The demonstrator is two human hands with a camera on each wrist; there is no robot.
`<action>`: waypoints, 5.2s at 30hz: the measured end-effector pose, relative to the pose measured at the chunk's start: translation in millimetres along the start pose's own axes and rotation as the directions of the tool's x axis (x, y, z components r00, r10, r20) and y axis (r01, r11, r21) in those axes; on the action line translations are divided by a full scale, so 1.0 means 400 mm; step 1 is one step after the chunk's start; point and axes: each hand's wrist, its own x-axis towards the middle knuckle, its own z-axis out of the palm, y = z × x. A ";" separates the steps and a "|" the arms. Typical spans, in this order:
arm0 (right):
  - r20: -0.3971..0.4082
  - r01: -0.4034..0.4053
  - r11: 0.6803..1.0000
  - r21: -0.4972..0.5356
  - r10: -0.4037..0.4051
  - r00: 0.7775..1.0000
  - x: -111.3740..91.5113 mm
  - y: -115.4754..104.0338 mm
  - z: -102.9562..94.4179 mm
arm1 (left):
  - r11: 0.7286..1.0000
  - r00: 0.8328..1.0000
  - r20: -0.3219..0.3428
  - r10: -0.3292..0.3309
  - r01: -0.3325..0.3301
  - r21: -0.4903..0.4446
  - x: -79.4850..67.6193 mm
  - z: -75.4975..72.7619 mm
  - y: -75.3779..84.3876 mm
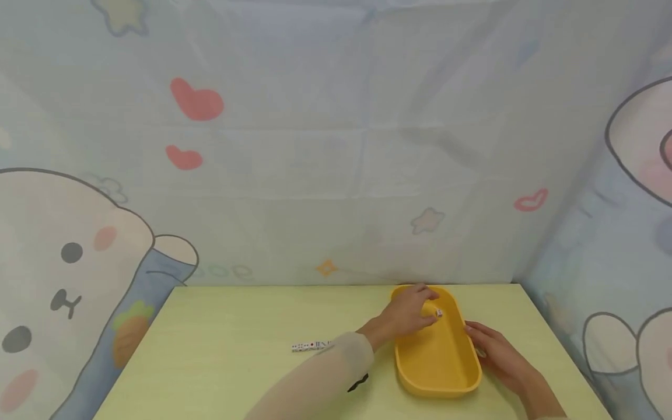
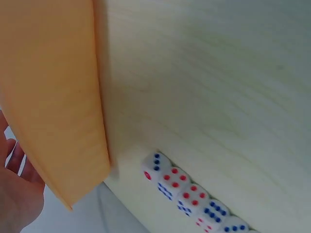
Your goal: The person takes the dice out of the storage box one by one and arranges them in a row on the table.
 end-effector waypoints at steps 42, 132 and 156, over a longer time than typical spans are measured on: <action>-0.149 -0.018 0.998 -0.055 0.010 0.989 -0.007 0.004 0.017 | 0.930 0.963 0.057 -0.262 0.268 -0.252 0.060 0.121 0.073; -0.295 -0.022 0.999 -0.032 0.011 0.956 0.000 0.029 0.066 | 0.852 0.989 -0.048 -0.140 0.096 -0.514 -0.531 -0.228 -0.446; -0.295 -0.016 0.999 -0.048 0.001 0.956 -0.004 0.019 0.064 | 0.874 0.989 0.051 -0.136 0.144 -0.465 -0.621 -0.148 -0.504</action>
